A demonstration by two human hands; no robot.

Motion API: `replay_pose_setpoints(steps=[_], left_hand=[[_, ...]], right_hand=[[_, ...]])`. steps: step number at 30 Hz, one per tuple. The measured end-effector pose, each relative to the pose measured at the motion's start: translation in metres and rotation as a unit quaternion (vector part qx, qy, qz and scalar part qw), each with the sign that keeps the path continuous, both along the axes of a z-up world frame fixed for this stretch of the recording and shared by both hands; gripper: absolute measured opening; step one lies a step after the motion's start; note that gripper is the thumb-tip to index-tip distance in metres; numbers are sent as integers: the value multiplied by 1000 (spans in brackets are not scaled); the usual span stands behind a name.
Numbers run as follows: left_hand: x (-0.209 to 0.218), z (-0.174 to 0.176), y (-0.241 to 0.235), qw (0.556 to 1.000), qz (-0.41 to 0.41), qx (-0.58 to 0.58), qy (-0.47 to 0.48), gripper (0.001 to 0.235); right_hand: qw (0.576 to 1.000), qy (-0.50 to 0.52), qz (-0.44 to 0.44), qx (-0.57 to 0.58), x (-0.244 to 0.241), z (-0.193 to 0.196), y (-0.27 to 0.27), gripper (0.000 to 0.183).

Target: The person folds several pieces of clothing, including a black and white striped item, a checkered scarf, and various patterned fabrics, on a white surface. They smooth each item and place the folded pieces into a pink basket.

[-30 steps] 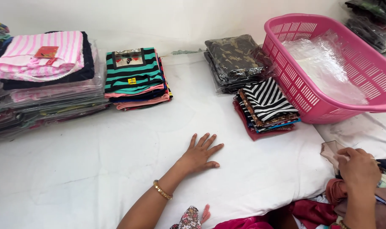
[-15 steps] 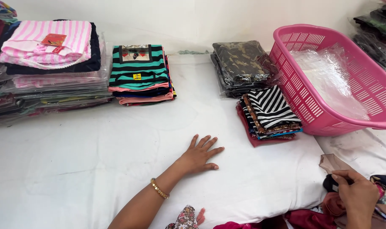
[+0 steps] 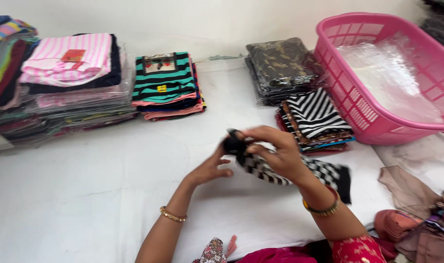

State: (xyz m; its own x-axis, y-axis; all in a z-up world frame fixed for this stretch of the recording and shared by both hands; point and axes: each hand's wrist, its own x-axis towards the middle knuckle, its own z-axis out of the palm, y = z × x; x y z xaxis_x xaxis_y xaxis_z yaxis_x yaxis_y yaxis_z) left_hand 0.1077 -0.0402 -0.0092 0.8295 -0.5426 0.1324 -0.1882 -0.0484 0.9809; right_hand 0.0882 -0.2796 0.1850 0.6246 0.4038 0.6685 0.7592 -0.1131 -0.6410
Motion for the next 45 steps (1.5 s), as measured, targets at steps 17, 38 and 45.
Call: replay_pose_setpoints(steps=[17,38,45], left_hand=[[4,14,79,960,267,-62,-57,24],[-18,51,50,829,350,310,-306,35],[-14,38,26,804,224,431,-343,9]], right_hand=[[917,93,-37,-387,59,-122,-12,52],[906,93,-36,-412,35,-103,3,39],[879,84,-3,-469,26,-123,21,42]])
